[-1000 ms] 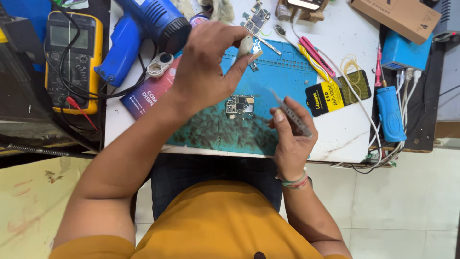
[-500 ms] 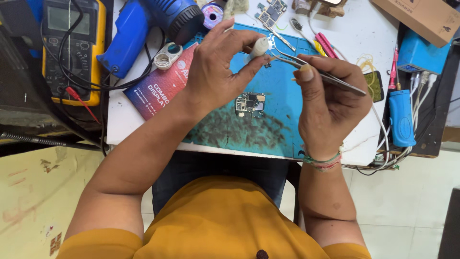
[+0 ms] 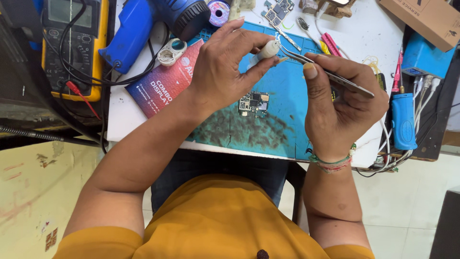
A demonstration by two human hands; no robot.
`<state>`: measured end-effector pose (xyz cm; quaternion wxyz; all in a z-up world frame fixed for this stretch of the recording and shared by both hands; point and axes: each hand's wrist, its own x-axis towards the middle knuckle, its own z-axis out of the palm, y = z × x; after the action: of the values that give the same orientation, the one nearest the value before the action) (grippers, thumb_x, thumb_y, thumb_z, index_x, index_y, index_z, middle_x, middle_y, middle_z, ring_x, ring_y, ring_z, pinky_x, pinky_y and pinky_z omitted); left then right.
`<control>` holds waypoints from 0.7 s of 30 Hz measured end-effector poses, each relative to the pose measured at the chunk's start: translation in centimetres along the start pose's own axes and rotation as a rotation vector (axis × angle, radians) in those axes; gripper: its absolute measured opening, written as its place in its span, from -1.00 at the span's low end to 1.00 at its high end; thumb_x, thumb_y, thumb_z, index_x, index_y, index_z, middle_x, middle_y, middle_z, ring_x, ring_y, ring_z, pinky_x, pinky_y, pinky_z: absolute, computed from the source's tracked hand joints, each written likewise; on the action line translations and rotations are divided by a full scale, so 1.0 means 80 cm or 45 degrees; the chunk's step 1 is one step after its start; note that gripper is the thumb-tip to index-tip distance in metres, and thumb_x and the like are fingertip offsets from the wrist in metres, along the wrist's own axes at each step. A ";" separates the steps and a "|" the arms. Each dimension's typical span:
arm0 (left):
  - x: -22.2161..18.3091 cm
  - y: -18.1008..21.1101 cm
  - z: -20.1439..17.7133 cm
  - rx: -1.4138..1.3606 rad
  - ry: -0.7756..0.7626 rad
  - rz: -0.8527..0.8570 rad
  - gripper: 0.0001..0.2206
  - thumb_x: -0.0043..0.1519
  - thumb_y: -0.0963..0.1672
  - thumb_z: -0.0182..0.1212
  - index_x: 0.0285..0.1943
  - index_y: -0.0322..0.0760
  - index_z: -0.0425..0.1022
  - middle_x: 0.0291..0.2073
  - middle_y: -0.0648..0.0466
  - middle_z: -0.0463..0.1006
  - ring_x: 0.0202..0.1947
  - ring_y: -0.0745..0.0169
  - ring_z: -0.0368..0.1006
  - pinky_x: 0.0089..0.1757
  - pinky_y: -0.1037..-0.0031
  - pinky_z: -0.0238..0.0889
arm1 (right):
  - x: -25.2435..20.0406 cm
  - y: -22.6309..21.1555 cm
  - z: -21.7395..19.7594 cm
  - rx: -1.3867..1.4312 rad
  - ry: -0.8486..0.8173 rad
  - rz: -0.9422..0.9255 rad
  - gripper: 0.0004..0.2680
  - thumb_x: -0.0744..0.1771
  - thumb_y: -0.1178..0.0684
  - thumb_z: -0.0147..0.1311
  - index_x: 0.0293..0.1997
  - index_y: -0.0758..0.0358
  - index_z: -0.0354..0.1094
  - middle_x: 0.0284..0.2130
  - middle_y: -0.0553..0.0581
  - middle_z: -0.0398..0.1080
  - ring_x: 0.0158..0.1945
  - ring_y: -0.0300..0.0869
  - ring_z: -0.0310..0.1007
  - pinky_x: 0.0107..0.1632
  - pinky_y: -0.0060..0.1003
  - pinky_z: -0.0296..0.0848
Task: The person works on a small circuit board, using a soldering iron and tweezers to apply heat and manipulate components.
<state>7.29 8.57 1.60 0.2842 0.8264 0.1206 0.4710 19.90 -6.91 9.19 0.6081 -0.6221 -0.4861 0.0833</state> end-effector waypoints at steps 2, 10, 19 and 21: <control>0.000 0.000 0.000 0.016 -0.007 -0.004 -0.74 0.33 -0.11 0.49 0.07 -0.20 0.49 -0.29 0.12 0.59 -0.23 0.18 0.59 0.26 0.09 0.30 | 0.001 -0.002 -0.002 -0.020 -0.010 -0.006 -0.87 0.45 0.21 0.26 -0.01 0.46 0.38 -0.10 0.23 0.55 -0.11 -0.29 0.56 0.01 -0.49 0.53; 0.000 0.002 0.000 0.034 -0.006 0.002 -0.73 0.33 -0.10 0.49 0.08 -0.21 0.50 -0.30 0.12 0.58 -0.25 0.17 0.57 0.25 0.09 0.31 | 0.005 -0.008 -0.006 -0.096 -0.042 -0.029 -0.89 0.45 0.22 0.26 -0.01 0.46 0.41 -0.12 0.22 0.54 -0.12 -0.30 0.55 0.00 -0.50 0.52; 0.000 0.002 -0.001 0.046 -0.008 0.012 -0.74 0.34 -0.10 0.49 0.08 -0.21 0.49 -0.30 0.13 0.59 -0.25 0.16 0.57 0.24 0.11 0.31 | 0.011 -0.015 -0.008 -0.171 -0.092 -0.064 -0.90 0.46 0.24 0.27 -0.02 0.47 0.43 -0.17 0.18 0.54 -0.18 -0.32 0.55 -0.07 -0.52 0.51; 0.001 0.002 -0.001 0.045 -0.008 0.009 -0.74 0.34 -0.10 0.49 0.08 -0.21 0.49 -0.30 0.13 0.59 -0.25 0.16 0.57 0.25 0.11 0.32 | 0.013 -0.016 -0.009 -0.196 -0.105 -0.088 -0.90 0.46 0.24 0.27 -0.02 0.47 0.43 -0.17 0.18 0.54 -0.18 -0.32 0.55 -0.07 -0.52 0.51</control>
<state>7.23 8.52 1.73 0.2682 0.8331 0.1252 0.4672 20.26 -6.93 10.92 0.5405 -0.6459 -0.5368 0.0501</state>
